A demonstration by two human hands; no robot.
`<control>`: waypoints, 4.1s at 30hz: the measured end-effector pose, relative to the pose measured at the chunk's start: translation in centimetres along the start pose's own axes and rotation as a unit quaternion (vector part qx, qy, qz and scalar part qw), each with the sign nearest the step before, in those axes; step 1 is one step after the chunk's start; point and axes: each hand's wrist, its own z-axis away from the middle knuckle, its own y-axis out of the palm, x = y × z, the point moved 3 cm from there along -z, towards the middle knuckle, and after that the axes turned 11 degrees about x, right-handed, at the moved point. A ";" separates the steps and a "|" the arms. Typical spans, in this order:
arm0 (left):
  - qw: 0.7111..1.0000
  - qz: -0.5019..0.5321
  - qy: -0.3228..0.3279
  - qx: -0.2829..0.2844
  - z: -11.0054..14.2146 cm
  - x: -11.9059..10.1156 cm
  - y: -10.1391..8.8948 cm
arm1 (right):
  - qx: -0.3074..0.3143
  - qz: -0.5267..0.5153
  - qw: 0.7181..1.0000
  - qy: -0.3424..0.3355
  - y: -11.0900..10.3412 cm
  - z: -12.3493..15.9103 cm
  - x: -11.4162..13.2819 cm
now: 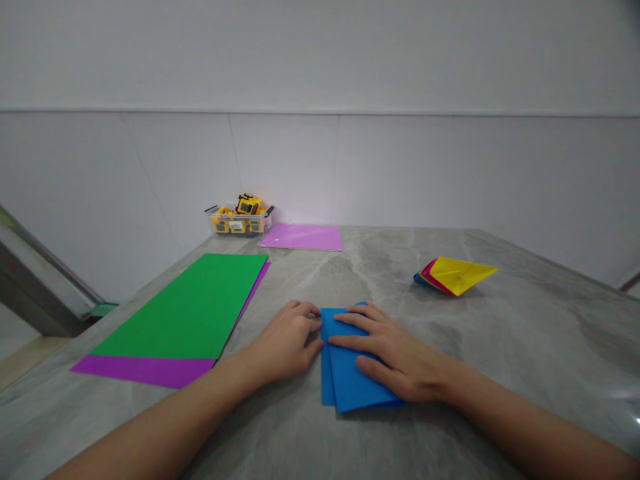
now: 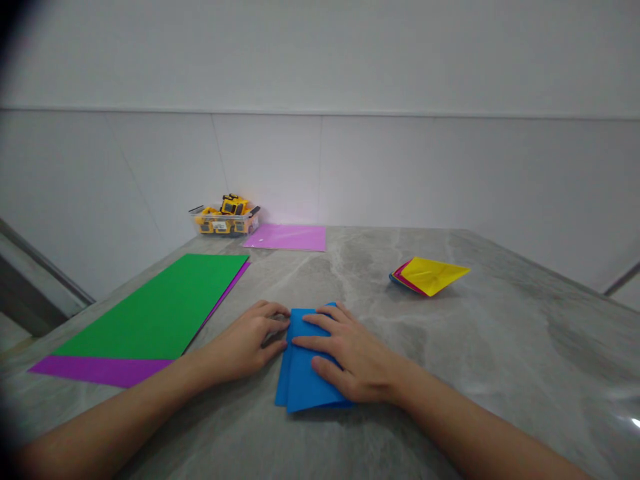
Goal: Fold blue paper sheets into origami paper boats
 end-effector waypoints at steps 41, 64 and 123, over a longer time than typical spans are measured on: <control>0.999 0.049 0.003 0.013 0.0 0.5 -0.5 | 0.002 -0.013 0.999 0.045 1.1 -0.9 -0.2; 0.999 0.029 -0.038 -0.022 -0.3 0.0 -0.2 | -0.004 -0.107 0.965 0.238 1.4 -0.7 0.0; 0.764 0.642 0.005 -0.054 0.1 -2.6 -0.4 | -0.289 -0.334 0.893 0.085 0.1 1.0 -0.5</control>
